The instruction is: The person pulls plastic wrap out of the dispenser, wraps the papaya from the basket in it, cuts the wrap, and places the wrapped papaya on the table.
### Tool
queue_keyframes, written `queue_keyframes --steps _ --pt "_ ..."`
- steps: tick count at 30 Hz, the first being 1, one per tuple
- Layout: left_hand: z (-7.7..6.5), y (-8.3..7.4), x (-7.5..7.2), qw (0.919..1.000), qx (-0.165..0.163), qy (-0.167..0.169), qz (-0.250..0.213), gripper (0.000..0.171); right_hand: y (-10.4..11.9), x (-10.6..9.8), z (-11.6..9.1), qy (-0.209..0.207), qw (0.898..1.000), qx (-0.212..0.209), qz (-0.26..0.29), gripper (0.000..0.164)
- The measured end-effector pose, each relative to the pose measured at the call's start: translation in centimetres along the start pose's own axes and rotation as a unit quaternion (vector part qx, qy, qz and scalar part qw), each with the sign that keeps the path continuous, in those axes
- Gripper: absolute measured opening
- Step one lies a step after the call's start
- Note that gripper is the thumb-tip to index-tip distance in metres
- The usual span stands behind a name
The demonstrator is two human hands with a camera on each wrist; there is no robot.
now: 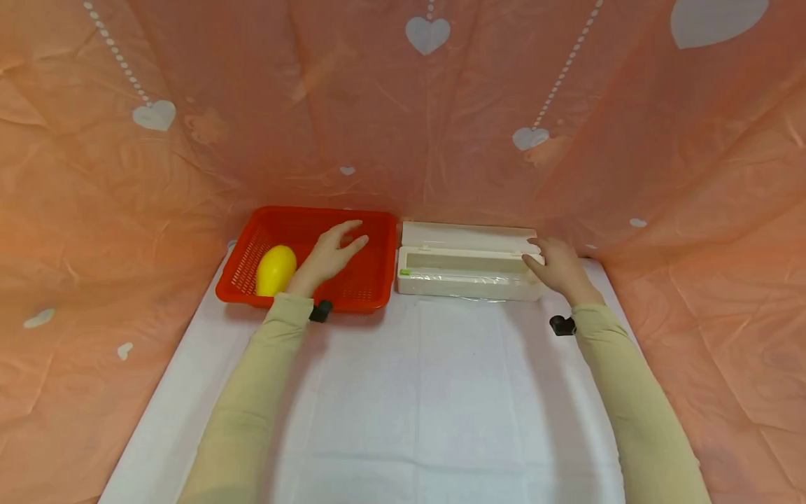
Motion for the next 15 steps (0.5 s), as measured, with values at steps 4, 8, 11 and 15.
queue_keyframes --steps 4,8,11,15 --pt "-0.7 -0.8 0.4 0.9921 -0.009 0.005 -0.125 0.047 -0.5 -0.6 -0.9 -0.023 0.991 0.036 0.124 0.043" --pt "-1.2 -1.5 2.2 0.9675 -0.018 0.053 -0.247 0.045 -1.0 -1.0 -1.9 -0.050 0.971 0.068 0.224 0.038" --pt "-1.6 -1.8 3.6 0.9548 -0.030 0.087 -0.283 0.044 -1.3 -0.7 -2.7 -0.049 0.949 0.093 0.298 0.037" --pt "-2.2 -2.0 5.2 0.9453 -0.047 0.104 -0.306 0.044 -2.5 0.5 -3.5 -0.042 0.924 0.104 0.365 0.043"
Point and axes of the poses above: each hand's wrist, its own z-axis towards the middle knuckle, its own x-axis out of the palm, y = z × x, the point moved 7 cm from there along z, towards the middle knuckle, and after that the axes turned 1 degree about -z, right-handed, at the moved point
